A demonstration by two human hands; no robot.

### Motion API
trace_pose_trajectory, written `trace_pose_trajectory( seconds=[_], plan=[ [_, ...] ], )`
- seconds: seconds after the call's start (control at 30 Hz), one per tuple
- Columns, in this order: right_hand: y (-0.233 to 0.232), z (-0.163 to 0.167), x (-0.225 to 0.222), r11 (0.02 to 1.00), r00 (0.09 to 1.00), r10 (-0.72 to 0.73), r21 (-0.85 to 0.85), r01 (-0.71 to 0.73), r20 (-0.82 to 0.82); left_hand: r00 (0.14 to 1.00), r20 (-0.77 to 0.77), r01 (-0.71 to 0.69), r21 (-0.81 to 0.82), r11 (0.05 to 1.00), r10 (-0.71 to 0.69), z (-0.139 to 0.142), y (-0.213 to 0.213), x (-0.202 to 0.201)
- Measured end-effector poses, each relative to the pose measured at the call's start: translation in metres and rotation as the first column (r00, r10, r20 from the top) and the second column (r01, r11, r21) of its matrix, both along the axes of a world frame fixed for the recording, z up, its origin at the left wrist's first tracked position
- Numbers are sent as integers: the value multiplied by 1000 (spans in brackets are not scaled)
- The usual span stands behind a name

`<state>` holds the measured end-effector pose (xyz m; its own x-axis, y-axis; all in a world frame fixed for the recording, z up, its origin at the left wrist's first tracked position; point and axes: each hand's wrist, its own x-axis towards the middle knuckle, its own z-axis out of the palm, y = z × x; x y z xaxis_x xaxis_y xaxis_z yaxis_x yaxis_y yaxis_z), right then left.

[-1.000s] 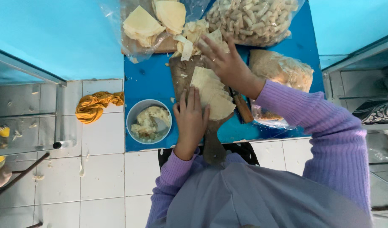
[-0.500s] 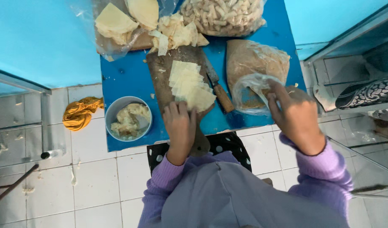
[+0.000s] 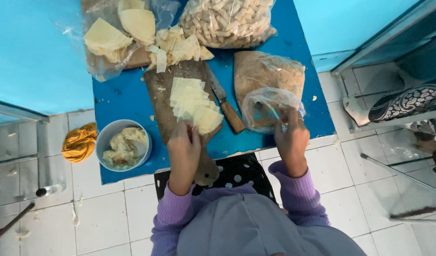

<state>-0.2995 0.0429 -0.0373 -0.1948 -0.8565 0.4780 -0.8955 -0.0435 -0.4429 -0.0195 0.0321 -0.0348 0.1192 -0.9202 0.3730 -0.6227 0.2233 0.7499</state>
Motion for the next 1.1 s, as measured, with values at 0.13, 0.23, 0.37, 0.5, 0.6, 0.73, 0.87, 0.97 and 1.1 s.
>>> trace_pose_trajectory(
  seconds=[0.13, 0.23, 0.37, 0.5, 0.6, 0.73, 0.87, 0.97, 1.1],
  plan=[
    [-5, -9, -3, 972, 987, 59, -233, -23, 149, 1000, -11, -5, 34, 999, 6, -2, 5, 12],
    [-12, -14, -1, 922, 997, 24, -388, 6, 71, 999, -17, -26, 100, 995, 27, -2, 12, 21],
    [-22, -17, 5, 926, 997, 71, -371, -71, -12, 997, 29, -67, 47, 997, 66, 3, 24, 27],
    [-11, -17, 12, 929, 987, 154, -345, -132, 38, 969, 182, -129, -193, 973, 164, 3, 30, 22],
    [6, -16, 14, 943, 968, 152, -322, -81, 200, 992, 96, -59, -171, 984, 76, 0, 32, 19],
    [15, -15, 12, 949, 934, 123, -314, -12, 336, 996, 50, -65, -108, 992, 71, -8, 33, 17],
    [12, -19, 11, 964, 832, 172, -266, -31, 527, 996, -72, -64, -60, 996, 60, -14, 33, 17],
    [12, -24, 10, 966, 789, 189, -254, -42, 585, 985, -168, -44, -47, 998, 35, -17, 35, 17],
    [15, -20, 2, 963, 630, 191, -267, 28, 753, 982, -184, -35, -31, 999, 29, -18, 37, 18]
  ],
)
